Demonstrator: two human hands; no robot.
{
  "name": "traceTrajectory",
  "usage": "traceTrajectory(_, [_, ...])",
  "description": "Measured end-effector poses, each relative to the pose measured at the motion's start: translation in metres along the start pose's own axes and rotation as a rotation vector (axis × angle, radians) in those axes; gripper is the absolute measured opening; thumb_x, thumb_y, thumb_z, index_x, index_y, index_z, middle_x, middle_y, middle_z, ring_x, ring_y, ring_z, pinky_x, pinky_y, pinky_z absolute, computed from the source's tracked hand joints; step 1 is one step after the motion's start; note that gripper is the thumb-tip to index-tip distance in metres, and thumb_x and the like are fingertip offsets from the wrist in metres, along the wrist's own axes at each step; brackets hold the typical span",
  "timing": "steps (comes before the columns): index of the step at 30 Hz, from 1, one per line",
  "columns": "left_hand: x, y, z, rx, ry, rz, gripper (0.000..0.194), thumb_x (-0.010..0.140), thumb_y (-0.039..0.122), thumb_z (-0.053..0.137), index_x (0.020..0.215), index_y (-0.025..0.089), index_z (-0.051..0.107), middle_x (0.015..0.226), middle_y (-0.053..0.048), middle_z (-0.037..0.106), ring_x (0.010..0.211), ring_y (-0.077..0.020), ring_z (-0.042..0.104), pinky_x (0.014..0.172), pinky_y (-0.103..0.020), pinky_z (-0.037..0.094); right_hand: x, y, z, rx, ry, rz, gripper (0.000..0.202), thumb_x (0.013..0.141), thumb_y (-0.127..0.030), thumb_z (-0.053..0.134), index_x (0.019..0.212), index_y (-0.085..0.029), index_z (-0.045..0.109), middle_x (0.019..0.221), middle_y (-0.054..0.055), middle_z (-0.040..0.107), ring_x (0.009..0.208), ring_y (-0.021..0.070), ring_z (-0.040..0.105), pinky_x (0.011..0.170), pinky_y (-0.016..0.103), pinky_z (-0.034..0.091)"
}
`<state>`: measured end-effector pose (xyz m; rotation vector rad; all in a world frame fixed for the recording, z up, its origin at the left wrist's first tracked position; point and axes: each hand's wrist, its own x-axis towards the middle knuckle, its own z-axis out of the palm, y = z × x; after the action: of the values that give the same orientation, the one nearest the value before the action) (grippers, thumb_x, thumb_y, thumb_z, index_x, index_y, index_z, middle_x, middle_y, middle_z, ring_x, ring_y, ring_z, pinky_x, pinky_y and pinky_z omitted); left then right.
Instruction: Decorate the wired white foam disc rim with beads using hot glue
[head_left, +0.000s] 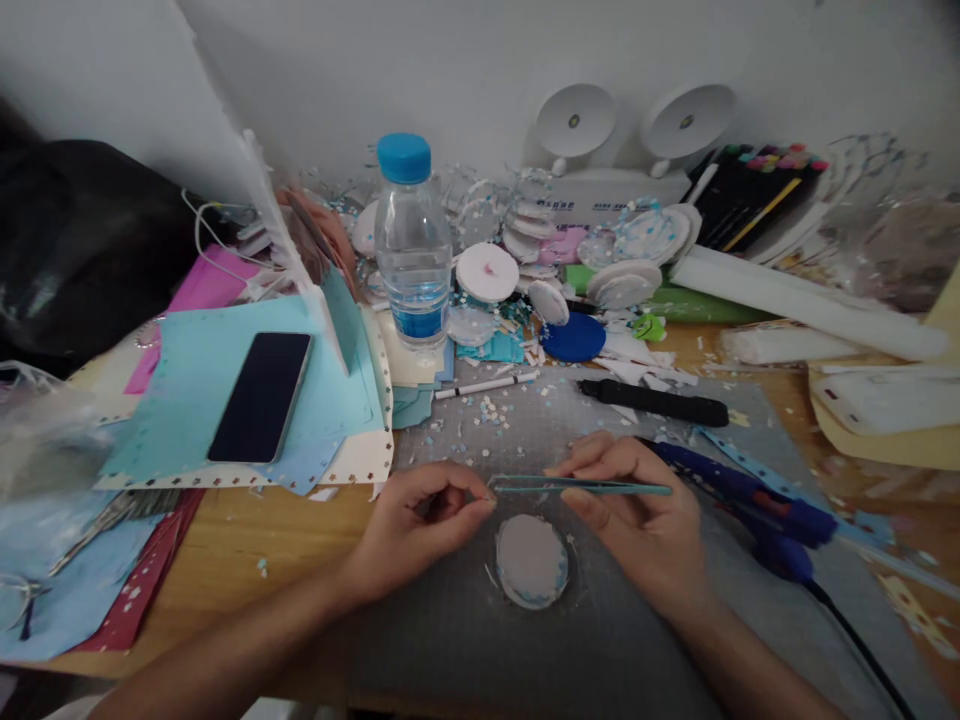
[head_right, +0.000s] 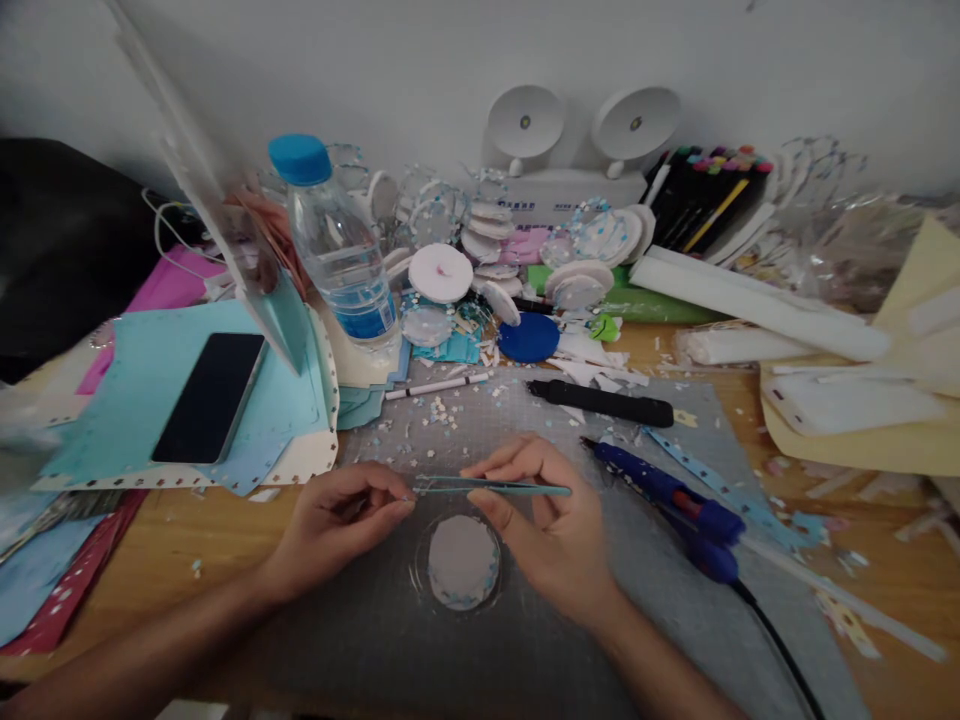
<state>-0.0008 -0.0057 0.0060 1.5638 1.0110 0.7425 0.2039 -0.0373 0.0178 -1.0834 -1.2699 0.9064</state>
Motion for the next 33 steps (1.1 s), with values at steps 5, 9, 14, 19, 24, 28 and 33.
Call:
traceTrajectory(5, [-0.0002, 0.0000, -0.0004, 0.004, -0.008, -0.023, 0.016, 0.080, 0.028, 0.063, 0.077, 0.013, 0.067, 0.050, 0.006, 0.039, 0.046, -0.0061, 0.033, 0.043, -0.018, 0.025, -0.0007, -0.0004, 0.0010, 0.032, -0.030, -0.004, 0.009, 0.078, -0.016, 0.067, 0.078, -0.023, 0.062, 0.075, 0.001, 0.064, 0.072, 0.0151, 0.061, 0.063, 0.029, 0.052])
traceTrajectory(9, [-0.0002, -0.0011, -0.0003, 0.014, -0.005, -0.039, 0.017, 0.080, 0.029, 0.062, 0.077, 0.013, 0.067, 0.051, 0.005, 0.040, 0.047, -0.0067, 0.033, 0.043, -0.018, 0.025, -0.0004, -0.0008, 0.0015, 0.016, -0.035, -0.011, 0.007, 0.078, -0.018, 0.067, 0.077, -0.023, 0.062, 0.073, 0.002, 0.063, 0.071, 0.0156, 0.060, 0.062, 0.030, 0.052])
traceTrajectory(14, [0.0011, -0.0006, 0.0001, 0.030, -0.004, -0.036, 0.015, 0.079, 0.027, 0.062, 0.077, 0.014, 0.067, 0.050, 0.005, 0.040, 0.046, -0.0067, 0.033, 0.043, -0.018, 0.024, -0.0008, -0.0008, 0.0022, 0.004, -0.039, -0.009, 0.009, 0.078, -0.016, 0.066, 0.077, -0.023, 0.061, 0.074, 0.001, 0.062, 0.071, 0.0153, 0.060, 0.062, 0.030, 0.052])
traceTrajectory(19, [0.0007, -0.0008, -0.0002, 0.054, -0.002, 0.000, 0.014, 0.078, 0.028, 0.063, 0.076, 0.015, 0.068, 0.048, 0.006, 0.039, 0.045, -0.0068, 0.033, 0.042, -0.018, 0.024, -0.0020, -0.0005, 0.0033, -0.014, -0.036, 0.030, 0.008, 0.078, -0.018, 0.067, 0.076, -0.023, 0.061, 0.073, 0.001, 0.062, 0.071, 0.0159, 0.061, 0.062, 0.030, 0.052])
traceTrajectory(24, [0.0006, -0.0012, -0.0005, 0.103, 0.009, 0.052, 0.012, 0.078, 0.025, 0.064, 0.077, 0.015, 0.070, 0.048, 0.006, 0.040, 0.044, -0.0065, 0.034, 0.042, -0.018, 0.026, -0.0038, 0.0013, 0.0034, -0.014, -0.054, 0.042, 0.009, 0.079, -0.016, 0.066, 0.077, -0.023, 0.060, 0.075, 0.001, 0.063, 0.072, 0.0149, 0.061, 0.062, 0.028, 0.052])
traceTrajectory(28, [0.0011, -0.0017, -0.0007, 0.170, 0.014, 0.100, 0.011, 0.078, 0.023, 0.064, 0.077, 0.015, 0.071, 0.047, 0.006, 0.043, 0.044, -0.0062, 0.036, 0.042, -0.017, 0.027, -0.0031, 0.0011, 0.0035, -0.035, -0.042, 0.080, 0.009, 0.078, -0.018, 0.066, 0.075, -0.022, 0.060, 0.073, 0.001, 0.063, 0.072, 0.0143, 0.061, 0.063, 0.026, 0.053])
traceTrajectory(33, [0.0010, -0.0038, -0.0013, 0.197, -0.012, 0.126, 0.011, 0.079, 0.024, 0.064, 0.078, 0.016, 0.070, 0.051, 0.004, 0.052, 0.045, -0.0065, 0.039, 0.042, -0.017, 0.030, -0.0004, -0.0016, 0.0036, -0.045, -0.027, 0.171, 0.012, 0.076, -0.026, 0.069, 0.072, -0.021, 0.059, 0.072, 0.002, 0.064, 0.068, 0.0152, 0.062, 0.060, 0.026, 0.053])
